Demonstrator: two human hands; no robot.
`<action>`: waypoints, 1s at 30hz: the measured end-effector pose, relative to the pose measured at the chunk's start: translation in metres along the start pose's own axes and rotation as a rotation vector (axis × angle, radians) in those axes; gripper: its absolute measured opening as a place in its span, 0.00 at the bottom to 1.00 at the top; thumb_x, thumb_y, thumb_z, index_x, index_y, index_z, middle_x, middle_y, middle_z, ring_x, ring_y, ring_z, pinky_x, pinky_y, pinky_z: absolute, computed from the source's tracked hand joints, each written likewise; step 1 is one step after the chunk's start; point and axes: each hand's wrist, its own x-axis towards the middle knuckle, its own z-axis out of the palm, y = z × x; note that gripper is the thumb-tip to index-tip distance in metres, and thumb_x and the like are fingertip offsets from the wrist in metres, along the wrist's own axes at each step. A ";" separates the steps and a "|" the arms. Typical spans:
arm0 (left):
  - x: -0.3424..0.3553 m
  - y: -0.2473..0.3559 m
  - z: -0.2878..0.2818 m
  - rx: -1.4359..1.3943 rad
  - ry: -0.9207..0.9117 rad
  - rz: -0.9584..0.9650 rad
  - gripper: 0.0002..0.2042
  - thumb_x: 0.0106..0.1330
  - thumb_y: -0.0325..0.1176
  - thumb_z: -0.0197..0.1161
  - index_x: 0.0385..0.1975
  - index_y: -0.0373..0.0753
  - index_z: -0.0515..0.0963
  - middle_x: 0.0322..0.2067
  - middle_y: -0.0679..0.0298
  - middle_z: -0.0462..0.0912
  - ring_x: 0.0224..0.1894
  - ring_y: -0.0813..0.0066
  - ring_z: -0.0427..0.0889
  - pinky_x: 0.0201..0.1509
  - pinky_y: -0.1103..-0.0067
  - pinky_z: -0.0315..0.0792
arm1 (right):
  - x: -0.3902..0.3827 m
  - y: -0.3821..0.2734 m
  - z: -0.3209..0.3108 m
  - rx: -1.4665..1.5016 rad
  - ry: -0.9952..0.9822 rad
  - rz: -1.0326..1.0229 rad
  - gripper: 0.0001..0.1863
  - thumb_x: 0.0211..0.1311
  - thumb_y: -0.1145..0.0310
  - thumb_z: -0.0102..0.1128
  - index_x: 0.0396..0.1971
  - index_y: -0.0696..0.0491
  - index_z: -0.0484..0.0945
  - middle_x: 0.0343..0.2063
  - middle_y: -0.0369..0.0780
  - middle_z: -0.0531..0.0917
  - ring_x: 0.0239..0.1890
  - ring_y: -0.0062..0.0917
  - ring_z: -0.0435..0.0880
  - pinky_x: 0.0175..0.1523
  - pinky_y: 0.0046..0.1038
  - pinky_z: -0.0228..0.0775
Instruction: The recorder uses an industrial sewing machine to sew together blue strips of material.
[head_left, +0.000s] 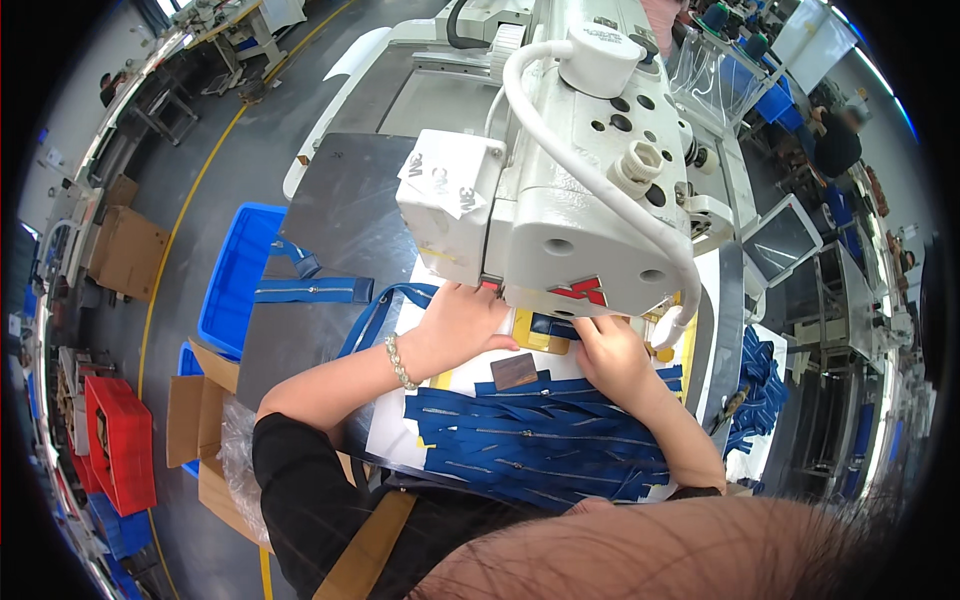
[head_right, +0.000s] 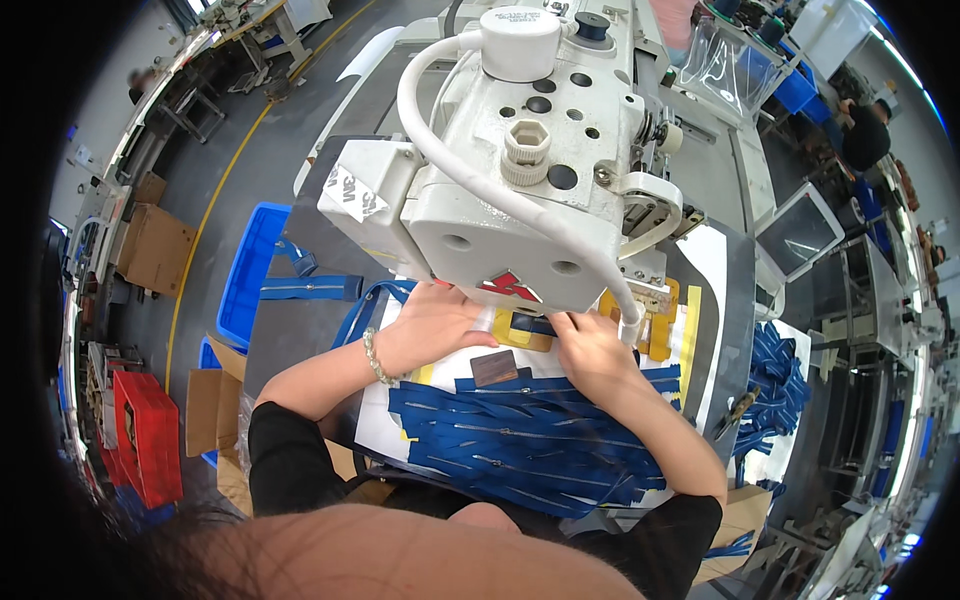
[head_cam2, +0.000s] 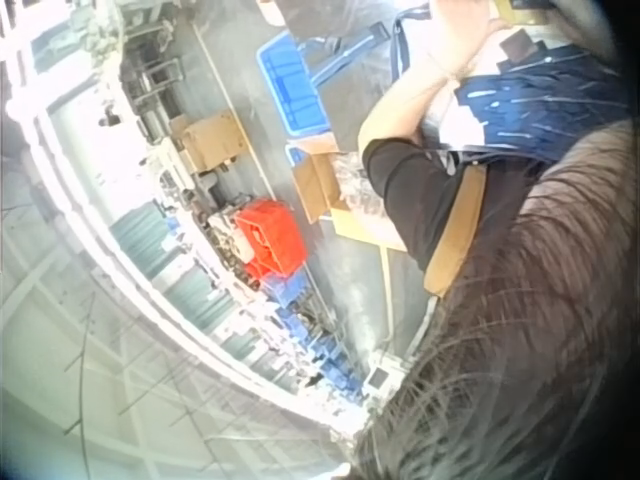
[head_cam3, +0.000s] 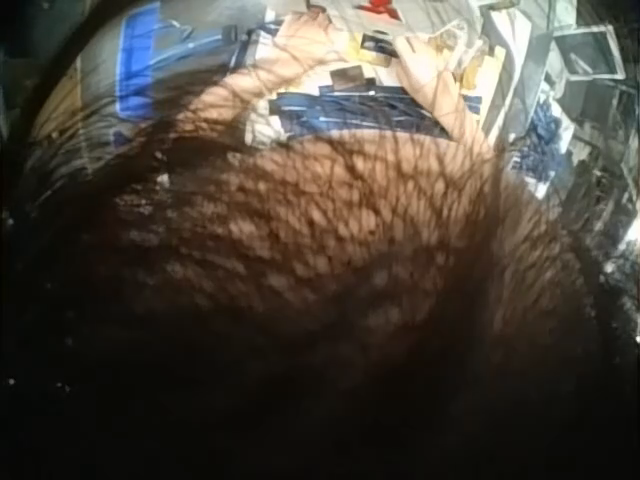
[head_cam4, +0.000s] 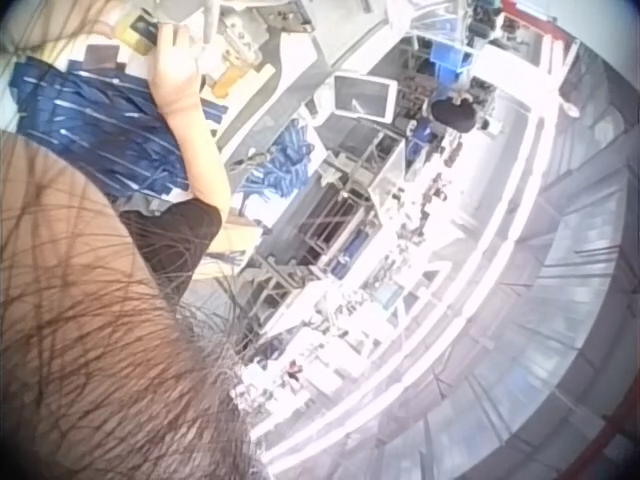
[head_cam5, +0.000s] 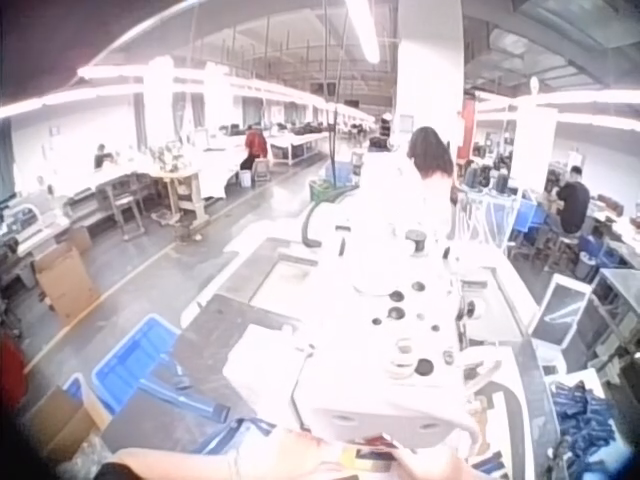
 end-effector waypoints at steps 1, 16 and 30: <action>0.000 -0.002 0.002 -0.003 -0.001 0.000 0.29 0.53 0.58 0.61 0.39 0.35 0.77 0.34 0.56 0.78 0.45 0.61 0.77 0.50 0.70 0.67 | -0.001 -0.001 0.003 0.035 -0.003 0.028 0.15 0.47 0.78 0.60 0.38 0.58 0.74 0.30 0.47 0.78 0.32 0.44 0.79 0.40 0.40 0.72; 0.001 -0.011 0.001 -0.253 -0.233 -0.124 0.27 0.57 0.56 0.62 0.46 0.40 0.77 0.43 0.57 0.80 0.50 0.58 0.76 0.53 0.68 0.68 | 0.015 0.021 0.011 -0.003 0.084 -0.233 0.24 0.41 0.70 0.67 0.45 0.46 0.83 0.22 0.36 0.80 0.25 0.28 0.81 0.35 0.30 0.77; 0.000 -0.006 0.008 -0.211 0.101 0.130 0.21 0.56 0.51 0.64 0.41 0.43 0.75 0.31 0.61 0.79 0.34 0.59 0.80 0.40 0.69 0.72 | -0.001 -0.008 -0.017 -0.080 -0.137 -0.441 0.11 0.45 0.69 0.60 0.32 0.52 0.78 0.16 0.31 0.74 0.18 0.23 0.77 0.27 0.27 0.68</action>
